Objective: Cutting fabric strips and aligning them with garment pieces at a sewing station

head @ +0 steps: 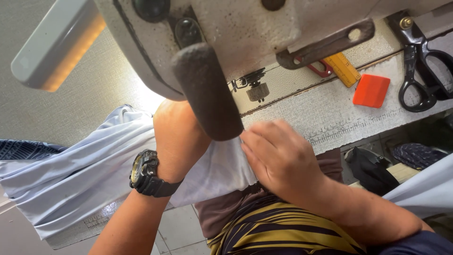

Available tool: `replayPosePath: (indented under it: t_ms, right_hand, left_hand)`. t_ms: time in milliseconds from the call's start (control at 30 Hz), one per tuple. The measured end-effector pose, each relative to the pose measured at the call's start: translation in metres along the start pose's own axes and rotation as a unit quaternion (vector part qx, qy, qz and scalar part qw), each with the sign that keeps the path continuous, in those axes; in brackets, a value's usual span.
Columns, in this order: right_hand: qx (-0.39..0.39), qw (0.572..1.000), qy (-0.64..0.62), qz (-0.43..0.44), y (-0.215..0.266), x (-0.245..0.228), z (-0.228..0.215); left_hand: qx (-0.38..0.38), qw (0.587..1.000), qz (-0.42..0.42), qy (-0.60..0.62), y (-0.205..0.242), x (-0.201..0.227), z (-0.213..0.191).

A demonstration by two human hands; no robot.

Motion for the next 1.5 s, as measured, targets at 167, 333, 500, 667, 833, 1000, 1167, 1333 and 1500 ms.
replayPosePath:
  t_ms: [167, 333, 500, 667, 833, 1000, 1167, 1333, 1500]
  right_hand:
    - [0.030, 0.983, 0.163, -0.084, -0.018, 0.001, 0.012]
    - [0.048, 0.982, 0.159, -0.089, -0.015, 0.003, 0.015]
    - [0.058, 0.986, 0.132, -0.086, -0.011, 0.010, 0.020]
    - [0.051, 0.991, 0.098, -0.070, -0.011, 0.013, 0.020]
    - [0.030, 0.995, 0.091, -0.033, -0.010, 0.023, 0.026]
    - [0.025, 0.998, 0.054, -0.023, -0.011, 0.027, 0.026]
    - [0.061, 0.987, 0.144, -0.037, -0.016, 0.017, 0.022]
    - [-0.006, 0.974, 0.226, 0.021, 0.000, 0.045, 0.054]
    - [-0.029, 0.947, 0.320, 0.020, -0.011, 0.035, 0.052]
  left_hand:
    - [0.030, 0.999, 0.028, -0.013, 0.003, 0.002, -0.001]
    - [0.077, 0.994, 0.055, 0.056, -0.001, 0.012, -0.025]
    - [0.120, 0.983, 0.116, 0.079, -0.004, 0.025, -0.044]
    - [0.142, 0.978, 0.138, 0.068, -0.005, 0.026, -0.048]
    - [0.133, 0.982, 0.115, 0.068, -0.005, 0.018, -0.037]
    - [0.131, 0.982, 0.110, 0.085, -0.004, 0.014, -0.028]
    - [0.136, 0.980, 0.107, 0.103, -0.003, 0.011, -0.026]
    - [0.142, 0.977, 0.105, 0.118, -0.001, 0.010, -0.026]
    - [0.150, 0.974, 0.103, 0.131, 0.000, 0.010, -0.028]
Point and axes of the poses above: each hand's wrist, its own y-axis away from the middle knuckle, its own z-axis out of the palm, x = y × z, the point moved 9 cm from there along -y, towards the middle knuckle, and after that the axes turned 5 degrees about z, right-handed, at the moved point
